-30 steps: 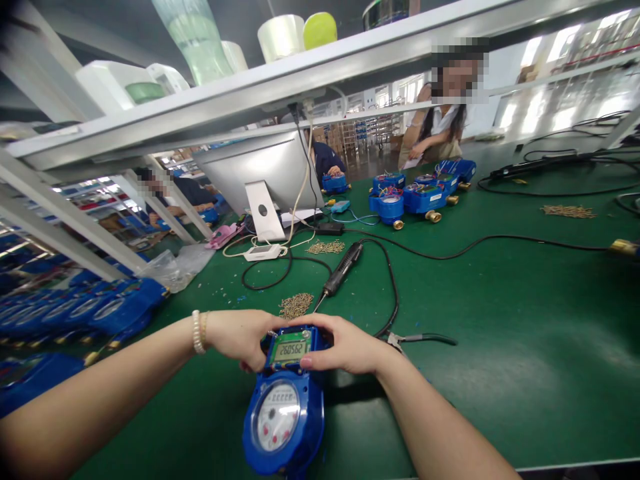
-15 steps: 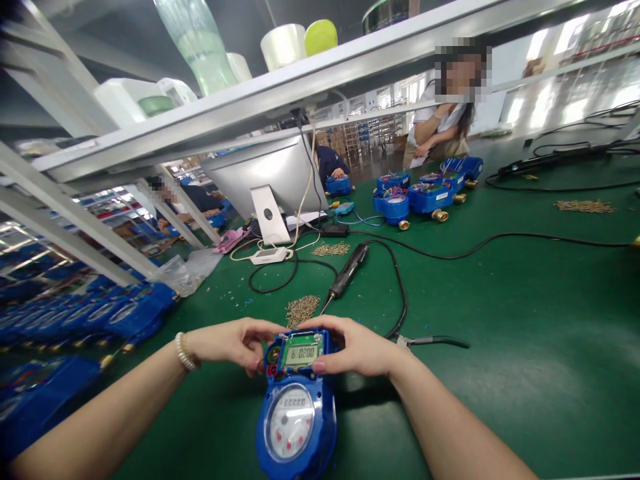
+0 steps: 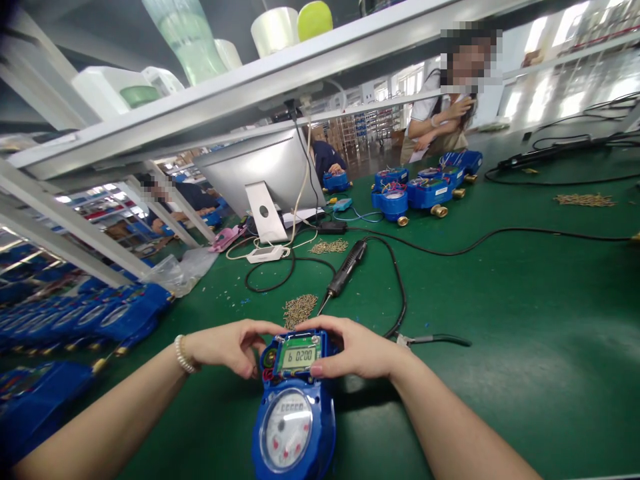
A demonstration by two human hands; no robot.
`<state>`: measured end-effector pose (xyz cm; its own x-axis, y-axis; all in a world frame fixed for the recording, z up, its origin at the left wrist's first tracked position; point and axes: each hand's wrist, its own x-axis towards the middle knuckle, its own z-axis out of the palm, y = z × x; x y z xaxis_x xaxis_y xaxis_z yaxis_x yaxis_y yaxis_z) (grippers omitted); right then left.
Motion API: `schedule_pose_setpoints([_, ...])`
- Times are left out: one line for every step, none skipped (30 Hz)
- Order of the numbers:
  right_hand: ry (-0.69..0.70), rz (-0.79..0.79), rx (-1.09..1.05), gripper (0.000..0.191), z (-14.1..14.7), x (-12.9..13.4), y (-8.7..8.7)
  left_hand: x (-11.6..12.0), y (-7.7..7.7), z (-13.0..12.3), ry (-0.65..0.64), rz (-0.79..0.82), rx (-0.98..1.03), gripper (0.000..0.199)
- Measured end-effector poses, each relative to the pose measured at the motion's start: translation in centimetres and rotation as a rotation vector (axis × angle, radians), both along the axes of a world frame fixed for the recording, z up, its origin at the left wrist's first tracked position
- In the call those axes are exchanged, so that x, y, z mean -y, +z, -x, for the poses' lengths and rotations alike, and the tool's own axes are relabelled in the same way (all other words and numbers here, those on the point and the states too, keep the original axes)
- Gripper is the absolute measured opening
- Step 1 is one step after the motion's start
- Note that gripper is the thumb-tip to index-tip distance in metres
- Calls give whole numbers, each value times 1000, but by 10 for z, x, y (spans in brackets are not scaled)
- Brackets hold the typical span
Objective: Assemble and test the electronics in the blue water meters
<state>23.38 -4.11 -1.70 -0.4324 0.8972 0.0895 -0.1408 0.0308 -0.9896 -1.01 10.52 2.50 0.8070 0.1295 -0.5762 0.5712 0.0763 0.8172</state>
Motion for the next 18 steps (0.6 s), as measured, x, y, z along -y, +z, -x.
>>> schedule_pose_setpoints([-1,-1,1,63,0,0,0,1,1,-1,5,-30,-3,86])
schedule_pose_setpoints([-2,0,2,63,0,0,0,3,2,-2,6,-63,-6,82])
schedule_pose_setpoints([-3,0,2,63,0,0,1,5,3,-3,5,-88,-9,78])
schedule_pose_setpoints([-2,1,1,62,0,0,1,7,4,-5,5,-103,-12,75])
schedule_pose_setpoints([-1,1,1,62,0,0,1,9,5,-7,2,-105,-18,73])
schedule_pose_setpoints([-2,1,1,63,0,0,2,11,6,-10,-1,-97,-23,72])
schedule_pose_setpoints([-4,2,1,63,0,0,2,13,7,-13,-4,-84,-28,72])
schedule_pose_setpoints([-7,3,0,62,0,-1,2,15,7,-15,-12,-68,-36,72])
schedule_pose_setpoints([-9,4,-3,62,0,-1,2,17,8,-17,-25,-52,-47,72])
schedule_pose_setpoints([-11,5,-4,62,0,-1,2,18,8,-19,-39,-38,-59,72])
schedule_pose_setpoints([-11,2,-7,62,0,-1,2,18,7,-20,-50,-18,-71,71])
schedule_pose_setpoints([-11,0,-10,62,0,-1,2,18,7,-20,-56,9,-80,72])
schedule_pose_setpoints([-10,-1,-11,62,0,-1,2,18,6,-20,-53,40,-85,73])
schedule_pose_setpoints([-10,1,-12,63,0,0,2,18,6,-19,-41,69,-83,74])
schedule_pose_setpoints([-9,4,-15,63,1,0,2,18,5,-17,-26,94,-75,76])
schedule_pose_setpoints([-7,8,-20,63,1,0,2,18,4,-15,-10,115,-63,77])
schedule_pose_setpoints([-5,10,-23,63,1,0,2,18,3,-13,1,134,-51,78])
schedule_pose_setpoints([-4,10,-23,63,1,0,2,17,2,-12,10,150,-37,78])
